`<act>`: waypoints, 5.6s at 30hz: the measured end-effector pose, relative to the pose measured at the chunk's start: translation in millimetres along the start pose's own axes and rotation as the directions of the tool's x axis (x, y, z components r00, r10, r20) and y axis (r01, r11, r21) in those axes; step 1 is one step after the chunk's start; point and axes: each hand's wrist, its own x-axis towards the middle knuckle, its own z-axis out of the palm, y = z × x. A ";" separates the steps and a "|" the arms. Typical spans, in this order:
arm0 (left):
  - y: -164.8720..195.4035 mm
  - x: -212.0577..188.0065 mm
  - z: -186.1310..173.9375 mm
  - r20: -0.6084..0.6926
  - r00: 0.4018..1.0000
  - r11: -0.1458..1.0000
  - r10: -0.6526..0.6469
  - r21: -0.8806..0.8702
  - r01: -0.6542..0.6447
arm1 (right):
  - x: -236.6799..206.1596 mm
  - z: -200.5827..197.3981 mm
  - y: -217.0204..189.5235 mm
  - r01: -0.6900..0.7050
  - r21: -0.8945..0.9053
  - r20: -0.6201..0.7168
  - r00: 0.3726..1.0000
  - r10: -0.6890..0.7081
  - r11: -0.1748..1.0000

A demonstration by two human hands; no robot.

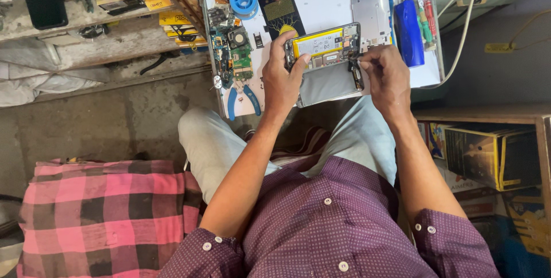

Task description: The person disassembles a smartphone at a repair bench. They pry off the back cover, lift out the internal frame, remove the battery, and use a screwdriver to work on the exposed internals, setting parts aside on the bench.

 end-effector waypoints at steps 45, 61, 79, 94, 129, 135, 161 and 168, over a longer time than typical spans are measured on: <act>3.3 -1.9 -2.4 0.016 0.999 0.999 -0.044 -0.026 0.044 | -28.3 6.5 -7.7 0.119 -0.519 0.088 0.992 -0.086 0.847; 3.7 -0.5 -0.8 0.013 0.999 0.999 -0.034 -0.008 0.034 | -15.3 -13.1 7.5 -0.111 -0.290 -0.228 0.973 0.044 0.951; 2.2 3.5 -3.1 0.031 0.994 0.995 -0.101 0.011 0.101 | -43.2 -31.1 -15.1 -0.556 0.071 -0.161 0.813 0.559 0.828; -0.1 5.1 -3.1 0.012 1.000 1.000 0.016 -0.001 -0.016 | -92.5 -26.0 27.3 -0.596 0.491 0.024 0.739 0.674 0.636; -4.2 6.4 -3.3 0.009 0.999 0.995 0.033 0.097 -0.034 | -50.9 -29.4 7.6 -0.404 0.707 0.105 0.872 0.479 0.580; -3.2 7.0 -3.9 0.021 0.999 0.994 0.033 0.100 -0.035 | 0.7 0.2 23.9 -0.252 0.723 -0.056 0.907 0.418 0.644; -1.8 8.1 -6.5 0.025 0.999 0.993 0.032 0.110 -0.035 | 21.2 29.2 32.1 -0.260 0.672 -0.057 0.916 0.398 0.693; -3.1 8.5 -7.5 0.030 0.999 0.993 0.045 0.112 -0.048 | 25.0 27.3 35.0 -0.288 0.674 -0.014 0.915 0.402 0.680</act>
